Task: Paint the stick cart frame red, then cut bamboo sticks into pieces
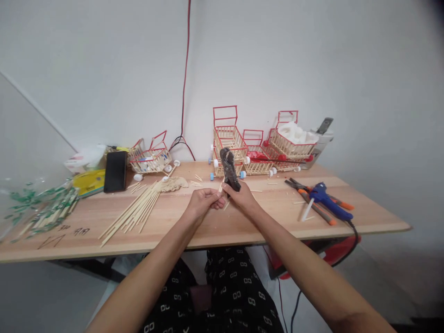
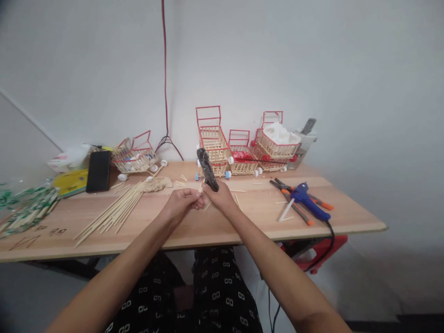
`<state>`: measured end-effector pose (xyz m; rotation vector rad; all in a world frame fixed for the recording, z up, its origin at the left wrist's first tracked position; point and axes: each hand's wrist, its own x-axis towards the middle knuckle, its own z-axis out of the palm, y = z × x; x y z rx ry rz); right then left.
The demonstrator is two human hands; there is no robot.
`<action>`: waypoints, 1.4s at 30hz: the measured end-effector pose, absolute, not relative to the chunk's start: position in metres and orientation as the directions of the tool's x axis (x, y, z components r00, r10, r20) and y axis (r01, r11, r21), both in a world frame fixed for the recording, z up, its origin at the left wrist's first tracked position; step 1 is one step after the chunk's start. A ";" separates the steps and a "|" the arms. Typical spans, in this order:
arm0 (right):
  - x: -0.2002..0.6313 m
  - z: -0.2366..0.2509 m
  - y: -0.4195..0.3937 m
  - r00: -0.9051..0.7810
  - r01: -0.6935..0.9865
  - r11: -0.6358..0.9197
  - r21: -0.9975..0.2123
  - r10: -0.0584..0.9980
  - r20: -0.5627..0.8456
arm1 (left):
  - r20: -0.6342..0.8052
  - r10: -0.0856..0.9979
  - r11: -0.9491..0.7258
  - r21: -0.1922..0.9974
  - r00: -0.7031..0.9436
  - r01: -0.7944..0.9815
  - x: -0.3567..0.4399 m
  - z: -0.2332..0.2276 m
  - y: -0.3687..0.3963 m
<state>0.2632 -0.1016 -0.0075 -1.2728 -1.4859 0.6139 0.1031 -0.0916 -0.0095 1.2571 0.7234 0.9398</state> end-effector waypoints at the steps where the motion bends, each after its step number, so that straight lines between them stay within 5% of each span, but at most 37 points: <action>1: 0.265 -0.005 -0.102 0.094 0.390 0.306 -0.869 0.925 0.368 | 0.053 0.895 0.031 0.983 0.443 -0.182 0.099 -0.007 -0.092; 6: 0.280 0.016 -0.122 -0.015 0.380 0.225 -0.897 0.971 0.237 | 0.103 0.918 -0.065 0.992 0.383 -0.112 0.068 0.012 -0.099; 12: 0.289 0.046 -0.165 -0.190 0.656 0.104 -0.747 0.981 -0.030 | 0.143 0.942 -0.142 0.990 0.302 -0.024 0.038 0.033 -0.111; 18: 0.278 0.062 -0.183 -0.308 0.724 0.113 -0.680 0.936 -0.172 | 0.219 0.935 -0.245 0.967 0.277 0.062 0.033 0.040 -0.120; 42: 0.258 0.055 -0.166 -0.305 0.682 0.050 -0.729 0.926 -0.222 | 0.166 0.918 -0.236 0.958 0.361 0.161 0.033 0.038 -0.127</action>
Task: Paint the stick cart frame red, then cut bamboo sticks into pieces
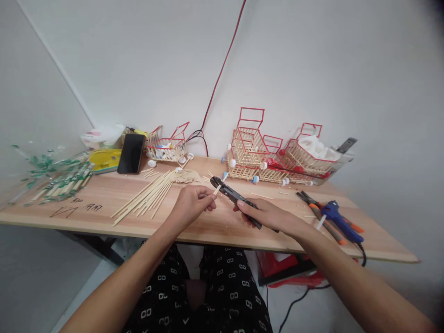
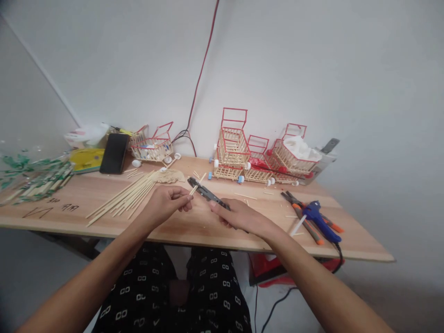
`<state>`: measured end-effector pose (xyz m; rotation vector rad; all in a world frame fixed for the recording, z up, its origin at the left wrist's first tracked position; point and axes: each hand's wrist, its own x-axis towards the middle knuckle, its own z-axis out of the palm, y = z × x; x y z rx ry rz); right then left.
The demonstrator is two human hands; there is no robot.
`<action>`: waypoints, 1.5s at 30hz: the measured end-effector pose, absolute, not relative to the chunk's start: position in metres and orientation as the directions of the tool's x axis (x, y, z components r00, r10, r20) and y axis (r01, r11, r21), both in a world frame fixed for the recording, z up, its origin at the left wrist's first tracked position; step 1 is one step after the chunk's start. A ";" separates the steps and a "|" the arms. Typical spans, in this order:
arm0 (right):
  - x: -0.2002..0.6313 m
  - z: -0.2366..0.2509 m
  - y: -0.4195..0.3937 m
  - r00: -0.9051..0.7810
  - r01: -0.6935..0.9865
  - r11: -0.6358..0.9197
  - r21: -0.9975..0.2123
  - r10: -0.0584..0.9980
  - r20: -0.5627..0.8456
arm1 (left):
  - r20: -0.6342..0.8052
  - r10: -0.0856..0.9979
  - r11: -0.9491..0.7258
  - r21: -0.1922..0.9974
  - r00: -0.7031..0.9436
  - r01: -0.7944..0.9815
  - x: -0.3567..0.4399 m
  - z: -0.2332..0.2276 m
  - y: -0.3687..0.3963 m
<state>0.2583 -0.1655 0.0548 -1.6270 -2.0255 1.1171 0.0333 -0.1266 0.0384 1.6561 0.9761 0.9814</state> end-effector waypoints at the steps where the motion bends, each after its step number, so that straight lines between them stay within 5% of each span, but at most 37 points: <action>1: 0.258 0.055 -0.166 -0.307 0.683 0.053 -0.728 0.926 -0.221 | 0.170 0.918 -0.244 0.954 0.358 0.173 0.033 0.038 -0.127; 15: 0.249 0.059 -0.171 -0.241 0.799 0.137 -0.585 0.965 -0.103 | 0.425 0.834 -0.549 0.575 0.353 0.607 0.032 0.036 -0.137; 25: 0.242 0.046 -0.168 -0.188 0.877 0.161 -0.453 0.982 -0.016 | 0.342 0.850 -0.487 0.225 0.400 0.844 0.039 0.034 -0.144; 33: 0.238 0.022 -0.150 -0.150 0.917 0.138 -0.374 0.989 -0.003 | 0.271 0.879 -0.434 0.111 0.393 0.894 0.045 0.015 -0.129; 45: 0.235 0.020 -0.140 -0.172 0.934 0.154 -0.323 0.985 -0.026 | 0.334 0.860 -0.450 0.137 0.387 0.882 0.045 -0.001 -0.125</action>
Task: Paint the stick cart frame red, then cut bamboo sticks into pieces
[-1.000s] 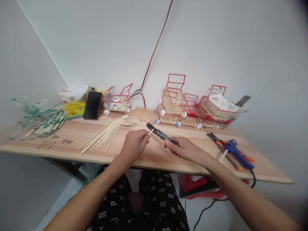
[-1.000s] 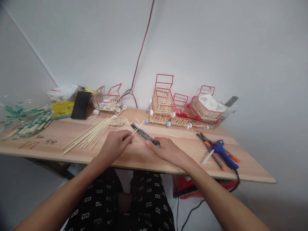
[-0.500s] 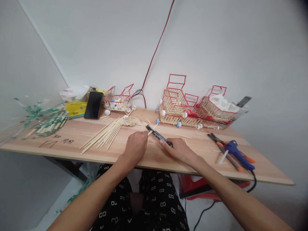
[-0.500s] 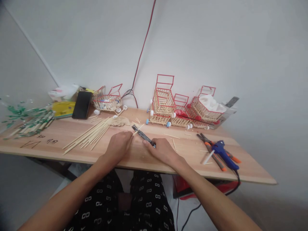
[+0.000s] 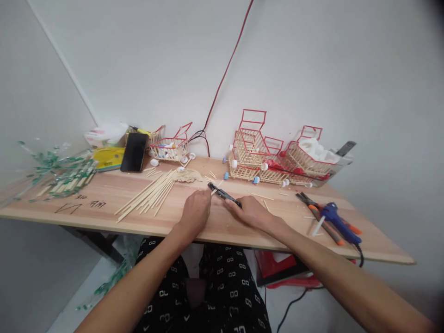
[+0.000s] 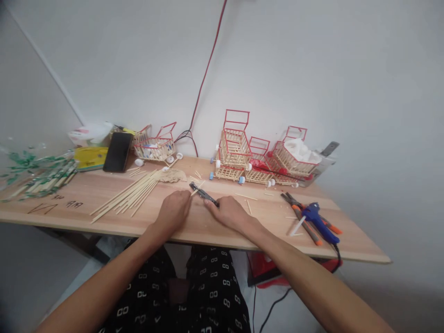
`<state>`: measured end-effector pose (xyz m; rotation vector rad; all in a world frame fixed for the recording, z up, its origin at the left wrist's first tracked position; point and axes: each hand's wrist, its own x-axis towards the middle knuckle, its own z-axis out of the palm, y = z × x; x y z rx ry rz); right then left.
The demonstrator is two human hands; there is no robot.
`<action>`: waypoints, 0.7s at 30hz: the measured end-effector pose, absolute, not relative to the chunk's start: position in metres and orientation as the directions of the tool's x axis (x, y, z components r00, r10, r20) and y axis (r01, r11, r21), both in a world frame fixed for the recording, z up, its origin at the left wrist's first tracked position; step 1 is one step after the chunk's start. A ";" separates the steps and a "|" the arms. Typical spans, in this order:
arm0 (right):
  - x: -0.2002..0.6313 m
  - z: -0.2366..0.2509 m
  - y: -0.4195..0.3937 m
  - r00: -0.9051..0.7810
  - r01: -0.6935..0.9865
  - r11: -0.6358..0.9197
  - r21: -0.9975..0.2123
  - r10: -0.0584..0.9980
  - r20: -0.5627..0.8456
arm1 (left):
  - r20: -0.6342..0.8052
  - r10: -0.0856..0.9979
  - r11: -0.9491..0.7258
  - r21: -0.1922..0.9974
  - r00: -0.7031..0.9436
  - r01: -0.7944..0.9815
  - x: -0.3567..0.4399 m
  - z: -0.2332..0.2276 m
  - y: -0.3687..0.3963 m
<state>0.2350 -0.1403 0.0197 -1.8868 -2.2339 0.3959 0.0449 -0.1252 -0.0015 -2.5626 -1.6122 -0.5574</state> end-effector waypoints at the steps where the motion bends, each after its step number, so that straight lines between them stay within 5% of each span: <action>1: 0.235 0.020 -0.139 -0.174 0.932 0.155 -0.326 0.984 -0.029 | 0.340 0.857 -0.452 0.139 0.386 0.881 0.045 -0.002 -0.125; 21: 0.233 0.022 -0.138 -0.212 0.940 0.215 -0.267 0.977 0.039 | 0.404 0.847 -0.460 0.226 0.347 0.859 0.041 -0.018 -0.119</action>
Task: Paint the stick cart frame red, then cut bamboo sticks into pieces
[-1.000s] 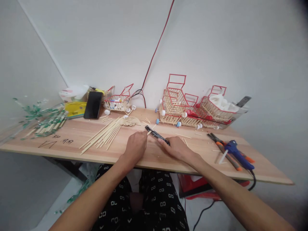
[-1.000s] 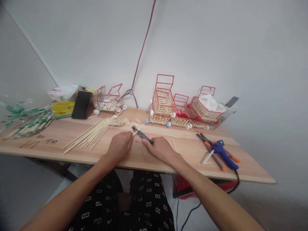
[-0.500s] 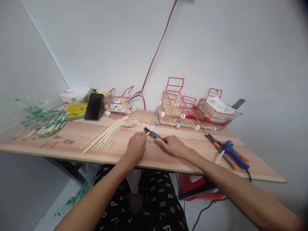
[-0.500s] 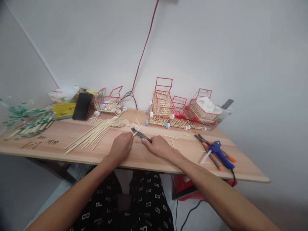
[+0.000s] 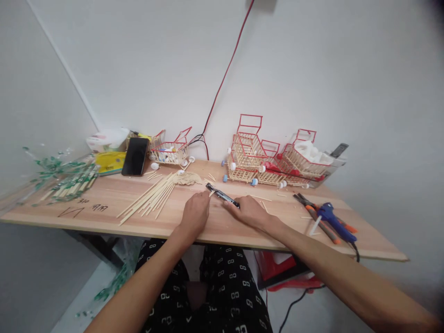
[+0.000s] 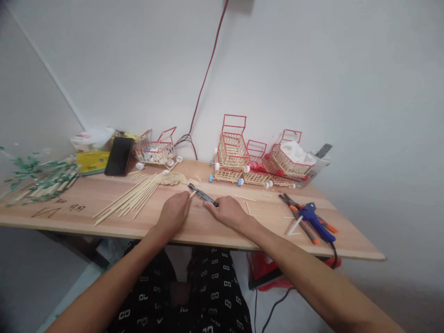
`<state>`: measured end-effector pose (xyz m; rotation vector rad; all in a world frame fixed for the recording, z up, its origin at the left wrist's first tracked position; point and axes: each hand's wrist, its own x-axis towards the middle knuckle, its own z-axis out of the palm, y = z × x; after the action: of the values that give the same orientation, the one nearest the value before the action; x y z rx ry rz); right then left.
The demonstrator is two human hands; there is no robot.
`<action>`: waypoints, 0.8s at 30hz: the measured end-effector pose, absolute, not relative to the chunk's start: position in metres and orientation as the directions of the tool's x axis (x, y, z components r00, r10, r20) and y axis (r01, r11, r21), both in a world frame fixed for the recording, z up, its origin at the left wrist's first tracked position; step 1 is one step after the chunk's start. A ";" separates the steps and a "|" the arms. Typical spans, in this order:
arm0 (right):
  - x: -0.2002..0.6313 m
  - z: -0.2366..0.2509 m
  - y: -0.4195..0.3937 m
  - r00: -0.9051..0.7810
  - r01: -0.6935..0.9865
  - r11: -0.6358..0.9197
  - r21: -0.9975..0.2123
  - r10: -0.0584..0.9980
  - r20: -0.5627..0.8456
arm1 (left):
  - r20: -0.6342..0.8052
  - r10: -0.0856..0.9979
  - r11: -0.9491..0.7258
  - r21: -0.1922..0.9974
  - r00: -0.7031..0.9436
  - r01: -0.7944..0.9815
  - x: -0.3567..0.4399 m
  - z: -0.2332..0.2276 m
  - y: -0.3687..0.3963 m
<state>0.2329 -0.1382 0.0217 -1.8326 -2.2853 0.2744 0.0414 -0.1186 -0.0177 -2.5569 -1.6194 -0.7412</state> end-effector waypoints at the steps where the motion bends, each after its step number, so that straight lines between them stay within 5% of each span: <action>1: 0.233 0.021 -0.138 -0.206 0.944 0.208 -0.255 0.978 0.036 | 0.399 0.850 -0.455 0.229 0.343 0.861 0.042 -0.018 -0.119; 6: 0.243 0.018 -0.138 -0.174 0.963 0.176 -0.203 0.984 0.028 | 0.377 0.880 -0.403 0.272 0.288 0.874 0.039 -0.011 -0.122; 10: 0.258 0.015 -0.137 -0.178 0.956 0.197 -0.217 0.978 0.106 | 0.415 0.892 -0.378 0.464 0.180 0.801 0.027 -0.008 -0.120; 16: 0.271 0.004 -0.120 -0.092 0.882 0.220 -0.416 0.948 0.305 | 0.503 0.863 -0.447 0.718 0.046 0.534 0.006 0.003 -0.076; 24: 0.267 -0.011 -0.100 0.082 0.616 0.294 -0.731 0.899 0.430 | 0.419 0.858 -0.491 0.502 0.296 0.712 0.045 0.020 0.032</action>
<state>0.2669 -0.0999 -0.0108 -1.4132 -1.6240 0.3784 0.0452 0.0325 0.0204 -2.6983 -1.6660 -1.1196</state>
